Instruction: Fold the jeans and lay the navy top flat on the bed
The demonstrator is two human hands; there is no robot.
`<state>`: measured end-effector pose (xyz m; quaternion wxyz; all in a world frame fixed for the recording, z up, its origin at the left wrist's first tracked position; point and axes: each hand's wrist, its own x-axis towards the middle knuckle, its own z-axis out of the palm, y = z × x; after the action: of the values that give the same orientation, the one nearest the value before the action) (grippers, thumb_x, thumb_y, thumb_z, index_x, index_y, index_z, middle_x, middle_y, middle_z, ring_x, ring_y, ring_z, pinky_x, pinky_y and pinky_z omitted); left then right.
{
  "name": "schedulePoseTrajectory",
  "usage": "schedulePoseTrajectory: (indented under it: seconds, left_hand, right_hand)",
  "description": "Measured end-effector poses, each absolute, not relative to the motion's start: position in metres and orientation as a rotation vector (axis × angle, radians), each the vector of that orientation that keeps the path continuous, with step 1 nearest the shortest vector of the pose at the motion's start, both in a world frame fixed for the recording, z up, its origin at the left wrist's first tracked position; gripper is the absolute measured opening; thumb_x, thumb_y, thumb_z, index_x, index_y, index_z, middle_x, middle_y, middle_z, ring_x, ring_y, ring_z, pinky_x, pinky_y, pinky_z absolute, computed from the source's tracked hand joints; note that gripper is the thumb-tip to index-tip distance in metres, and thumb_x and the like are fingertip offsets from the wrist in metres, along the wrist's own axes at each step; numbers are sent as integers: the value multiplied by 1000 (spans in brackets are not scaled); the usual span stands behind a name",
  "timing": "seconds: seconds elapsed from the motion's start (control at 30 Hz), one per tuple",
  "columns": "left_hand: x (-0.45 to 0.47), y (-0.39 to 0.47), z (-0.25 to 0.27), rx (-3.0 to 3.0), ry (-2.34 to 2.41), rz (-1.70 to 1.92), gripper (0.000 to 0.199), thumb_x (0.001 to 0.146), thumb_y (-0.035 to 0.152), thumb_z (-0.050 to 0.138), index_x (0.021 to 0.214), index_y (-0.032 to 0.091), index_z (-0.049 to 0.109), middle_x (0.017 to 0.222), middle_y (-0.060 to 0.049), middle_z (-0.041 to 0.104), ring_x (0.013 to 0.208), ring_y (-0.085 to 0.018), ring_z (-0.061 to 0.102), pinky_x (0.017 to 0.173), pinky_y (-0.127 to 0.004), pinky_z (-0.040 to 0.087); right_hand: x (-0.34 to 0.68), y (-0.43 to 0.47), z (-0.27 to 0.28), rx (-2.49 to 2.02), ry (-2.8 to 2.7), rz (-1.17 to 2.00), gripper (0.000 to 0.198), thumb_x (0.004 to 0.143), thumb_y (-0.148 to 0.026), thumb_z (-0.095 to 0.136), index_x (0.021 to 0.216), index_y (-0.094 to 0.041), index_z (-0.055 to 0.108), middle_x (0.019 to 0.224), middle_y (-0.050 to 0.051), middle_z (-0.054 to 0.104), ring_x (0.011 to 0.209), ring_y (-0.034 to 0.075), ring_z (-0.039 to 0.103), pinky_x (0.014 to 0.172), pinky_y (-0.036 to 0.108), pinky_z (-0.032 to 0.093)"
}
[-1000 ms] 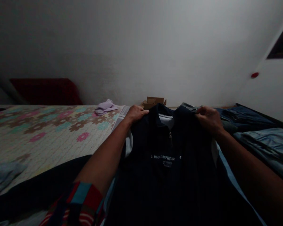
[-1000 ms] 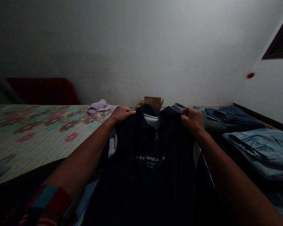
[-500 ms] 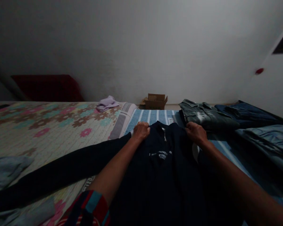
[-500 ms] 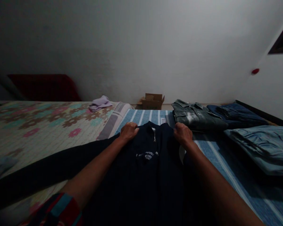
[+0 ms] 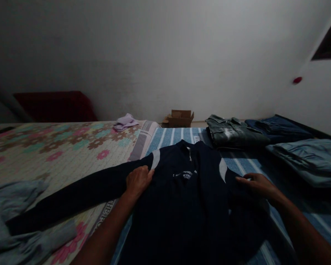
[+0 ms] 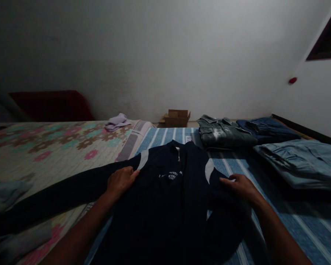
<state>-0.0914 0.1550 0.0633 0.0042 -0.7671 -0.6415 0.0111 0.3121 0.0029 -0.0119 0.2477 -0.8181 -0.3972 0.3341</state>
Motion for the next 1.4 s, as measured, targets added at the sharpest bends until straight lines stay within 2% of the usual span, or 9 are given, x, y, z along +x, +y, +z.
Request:
schedulePoseTrajectory:
  seconds: [0.1, 0.23, 0.43, 0.53, 0.83, 0.93, 1.07, 1.2, 1.4]
  left_hand:
    - [-98, 146, 63, -2372, -2101, 57, 43, 90, 46, 36, 86, 15, 65, 92, -13, 68, 87, -28, 64, 69, -34, 45]
    - [-99, 136, 56, -2391, -2145, 101, 46, 89, 48, 36, 84, 14, 66, 92, -15, 68, 89, -30, 64, 70, -34, 44]
    - [-101, 127, 46, -2452, -2168, 104, 49, 89, 51, 33, 79, 15, 65, 91, -14, 68, 85, -28, 64, 65, -31, 41]
    - [-103, 126, 43, -2508, -2157, 36, 46, 88, 51, 34, 78, 16, 63, 89, -12, 68, 82, -25, 64, 61, -29, 38]
    - [-118, 124, 27, -2541, -2358, -271, 37, 80, 51, 46, 69, 18, 58, 75, -7, 66, 72, -21, 62, 55, -26, 34]
    - [-119, 122, 23, -2582, -2387, -436, 37, 76, 50, 50, 61, 17, 57, 66, -6, 63, 64, -20, 59, 53, -26, 33]
    - [-116, 121, 18, -2595, -2419, -574, 33, 72, 47, 55, 55, 18, 54, 57, -1, 58, 57, -18, 56, 50, -26, 31]
    - [-116, 123, 19, -2555, -2445, -579, 17, 68, 30, 60, 57, 19, 52, 58, 1, 57, 58, -16, 56, 50, -24, 33]
    - [-121, 128, 29, -2494, -2489, -569, 6, 69, 24, 59, 70, 18, 60, 81, -6, 68, 77, -21, 63, 63, -25, 42]
  right_hand:
    - [298, -5, -11, -2120, -1016, 1046, 34, 69, -45, 63, 87, -17, 61, 66, 4, 67, 59, 19, 61, 50, 26, 43]
    - [294, -5, 5, -2068, -1021, 852, 13, 68, -28, 58, 77, -20, 59, 59, 0, 63, 56, 17, 59, 50, 26, 41]
    - [332, 8, 61, -2228, -1151, -103, 19, 74, -29, 58, 88, -19, 65, 81, 8, 68, 81, 25, 62, 68, 32, 42]
    - [340, 21, 71, -2253, -1089, -249, 26, 80, -31, 56, 99, -15, 65, 91, 13, 68, 90, 28, 61, 74, 34, 41]
    - [307, -11, 19, -2113, -579, 485, 77, 69, -52, 65, 126, -3, 49, 107, 22, 63, 88, 29, 64, 61, 33, 51]
    - [295, -34, 7, -1958, -438, 744, 72, 64, -49, 70, 123, -12, 52, 102, 15, 67, 85, 26, 66, 63, 32, 53]
    - [278, -44, 0, -1722, -510, 953, 47, 59, -25, 69, 104, -19, 59, 84, 5, 71, 78, 25, 67, 66, 33, 54]
    - [285, -46, 21, -2001, -915, 546, 41, 60, -13, 54, 99, -17, 64, 82, 4, 70, 77, 25, 65, 63, 31, 50]
    - [319, -57, 76, -2462, -1066, -545, 44, 74, -14, 48, 116, -17, 58, 112, 14, 63, 92, 29, 61, 66, 35, 44]
